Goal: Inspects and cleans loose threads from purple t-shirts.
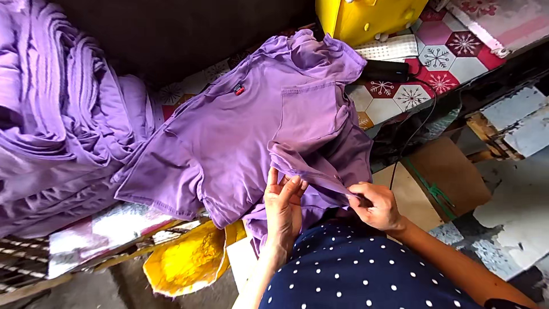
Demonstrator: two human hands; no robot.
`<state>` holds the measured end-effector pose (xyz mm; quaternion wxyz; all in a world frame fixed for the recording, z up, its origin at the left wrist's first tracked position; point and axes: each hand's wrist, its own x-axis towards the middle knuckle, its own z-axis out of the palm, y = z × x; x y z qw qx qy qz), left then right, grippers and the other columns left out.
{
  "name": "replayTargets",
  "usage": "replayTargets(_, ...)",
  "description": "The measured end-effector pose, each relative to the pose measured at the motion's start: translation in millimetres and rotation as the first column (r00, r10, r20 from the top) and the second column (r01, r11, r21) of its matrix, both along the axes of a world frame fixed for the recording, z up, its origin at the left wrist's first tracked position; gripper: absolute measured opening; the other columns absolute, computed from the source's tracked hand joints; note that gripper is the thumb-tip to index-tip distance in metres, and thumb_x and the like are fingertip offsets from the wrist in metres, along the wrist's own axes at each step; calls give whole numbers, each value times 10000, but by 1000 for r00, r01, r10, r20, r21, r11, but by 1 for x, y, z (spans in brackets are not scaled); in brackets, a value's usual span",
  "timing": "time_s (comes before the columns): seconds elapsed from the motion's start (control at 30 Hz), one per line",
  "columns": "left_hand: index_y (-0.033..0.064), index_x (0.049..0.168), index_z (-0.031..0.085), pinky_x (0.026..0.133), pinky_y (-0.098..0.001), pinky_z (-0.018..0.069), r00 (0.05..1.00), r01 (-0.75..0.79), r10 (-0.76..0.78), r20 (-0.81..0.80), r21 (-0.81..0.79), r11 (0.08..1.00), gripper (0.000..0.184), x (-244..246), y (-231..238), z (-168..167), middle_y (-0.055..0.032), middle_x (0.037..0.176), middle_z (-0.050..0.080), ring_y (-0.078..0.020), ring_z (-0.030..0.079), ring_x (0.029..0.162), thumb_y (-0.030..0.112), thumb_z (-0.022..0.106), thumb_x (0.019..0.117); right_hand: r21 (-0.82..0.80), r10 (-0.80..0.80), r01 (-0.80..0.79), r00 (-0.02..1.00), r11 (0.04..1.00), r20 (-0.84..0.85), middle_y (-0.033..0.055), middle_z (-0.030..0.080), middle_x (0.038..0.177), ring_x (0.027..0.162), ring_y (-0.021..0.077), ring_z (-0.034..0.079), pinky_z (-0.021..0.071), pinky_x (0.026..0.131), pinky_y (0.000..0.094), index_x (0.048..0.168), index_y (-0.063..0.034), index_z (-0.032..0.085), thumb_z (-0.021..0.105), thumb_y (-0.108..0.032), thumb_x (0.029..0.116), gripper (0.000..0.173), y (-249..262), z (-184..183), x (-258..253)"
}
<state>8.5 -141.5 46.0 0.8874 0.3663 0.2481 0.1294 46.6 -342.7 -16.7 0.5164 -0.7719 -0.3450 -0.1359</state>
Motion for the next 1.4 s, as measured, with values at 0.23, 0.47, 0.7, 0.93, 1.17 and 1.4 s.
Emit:
replayTargets(0.23, 162, 1510, 133, 759, -313, 633, 991, 123, -118, -59, 87, 989, 895, 2, -11, -1, -64, 848, 714, -173, 739, 754, -226, 566, 829, -114, 88, -104, 986, 988, -140, 92, 680, 784, 647, 133, 630, 528, 568, 289, 1027, 13, 690, 529, -364, 1041, 410, 17, 19, -3)
replayTargets(0.47, 128, 1375, 231, 814, -320, 622, 992, 113, -121, 29, 201, 973, 757, 2, -18, -5, 3, 738, 708, -138, 739, 736, -201, 596, 799, -108, -88, 76, 990, 991, -106, 121, 727, 946, 811, 139, 696, 574, 699, 289, 1166, 32, 665, 513, -327, 1069, 402, 28, 21, 7)
replayTargets(0.7, 88, 1341, 262, 791, -279, 622, 974, 151, -210, 91, 434, 888, 700, -3, -20, -8, 8, 813, 742, -115, 748, 771, -173, 639, 812, -94, -141, 148, 987, 985, 77, 115, 682, 808, 685, 144, 639, 528, 605, 249, 1115, 49, 721, 616, -278, 1025, 355, 35, 28, 12)
replayTargets(0.93, 72, 1342, 268, 793, -284, 623, 965, 171, -242, 97, 466, 868, 693, -4, -21, -10, -7, 839, 750, -124, 752, 791, -169, 645, 813, -101, -167, 176, 982, 979, 86, 106, 687, 790, 670, 140, 649, 529, 588, 246, 1081, 28, 747, 611, -246, 1026, 310, 36, 28, 11)
replayTargets(1.17, 60, 1382, 239, 787, -295, 631, 956, 211, -284, 77, 489, 846, 756, -4, -19, -11, -10, 845, 756, -130, 757, 789, -170, 658, 797, -25, -178, 177, 983, 984, -42, 90, 729, 814, 713, 90, 682, 564, 654, 220, 984, 22, 753, 618, -139, 1001, 211, 30, 32, 19)
replayTargets(1.4, -22, 1035, 722, 801, -518, 603, 658, 637, -447, -606, 765, -99, 293, -25, 36, -1, -113, 889, 768, -253, 757, 826, 226, 771, 888, -186, -364, 319, 874, 930, -322, 196, 694, 999, 843, 298, 659, 541, 752, 492, 1206, 61, 638, 687, -377, 977, 496, 43, 26, 132)
